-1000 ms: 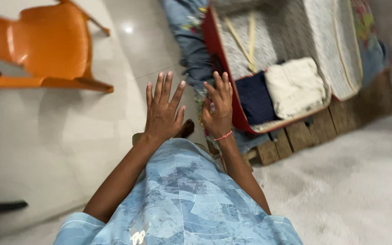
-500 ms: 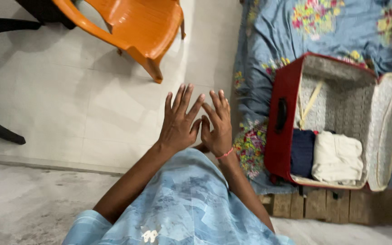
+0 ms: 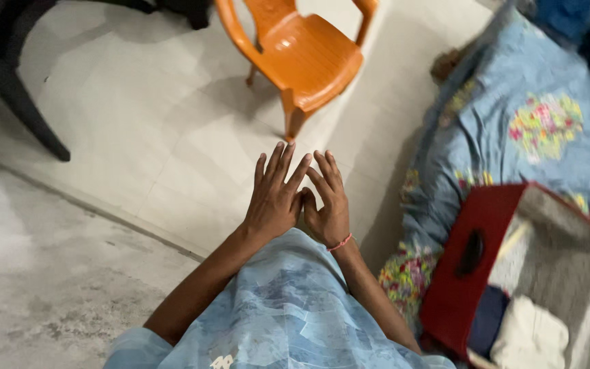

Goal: The person places several folded items of clothing, including black, white, blue, gray, and patterned pieces, one by one into a suitcase sitting on a wooden pallet.

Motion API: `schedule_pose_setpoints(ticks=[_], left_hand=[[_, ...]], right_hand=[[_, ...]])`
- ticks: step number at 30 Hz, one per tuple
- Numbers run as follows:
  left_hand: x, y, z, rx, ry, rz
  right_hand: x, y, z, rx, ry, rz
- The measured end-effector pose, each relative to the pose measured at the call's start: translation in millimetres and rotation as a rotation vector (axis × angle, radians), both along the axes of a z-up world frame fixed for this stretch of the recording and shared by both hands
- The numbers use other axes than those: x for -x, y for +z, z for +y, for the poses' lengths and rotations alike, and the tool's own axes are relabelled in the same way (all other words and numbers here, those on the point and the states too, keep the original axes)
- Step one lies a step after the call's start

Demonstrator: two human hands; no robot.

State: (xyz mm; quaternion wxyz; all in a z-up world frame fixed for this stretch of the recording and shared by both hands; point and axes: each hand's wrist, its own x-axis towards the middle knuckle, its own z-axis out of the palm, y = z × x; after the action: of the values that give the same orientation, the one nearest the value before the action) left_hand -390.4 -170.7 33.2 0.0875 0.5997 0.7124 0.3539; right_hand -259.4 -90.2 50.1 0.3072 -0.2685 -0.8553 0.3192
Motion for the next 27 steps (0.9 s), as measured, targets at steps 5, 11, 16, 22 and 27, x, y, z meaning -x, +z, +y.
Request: schedule_pose_setpoints(ticks=[5,11,16,22,27], left_hand=[[53,-5,-9,-0.006,0.227,-0.015],[133,-3,-3,0.062,0.472,0.028],[207,18,23,0.072,0.57,0.043],[275,16,51,0.099,0.653,-0.014],[336,-5,64,0.117,0.646,-0.067]], right_hand=[[79,-4,17,0.081,0.227,0.027],[187,-11,47,0.028,0.465,0.004],[273,-1,86,-0.019,0.585,0.039],[355,1,115,-0.035,0.664,0.032],[416,-8,124,-0.009,0.681,-0.002]])
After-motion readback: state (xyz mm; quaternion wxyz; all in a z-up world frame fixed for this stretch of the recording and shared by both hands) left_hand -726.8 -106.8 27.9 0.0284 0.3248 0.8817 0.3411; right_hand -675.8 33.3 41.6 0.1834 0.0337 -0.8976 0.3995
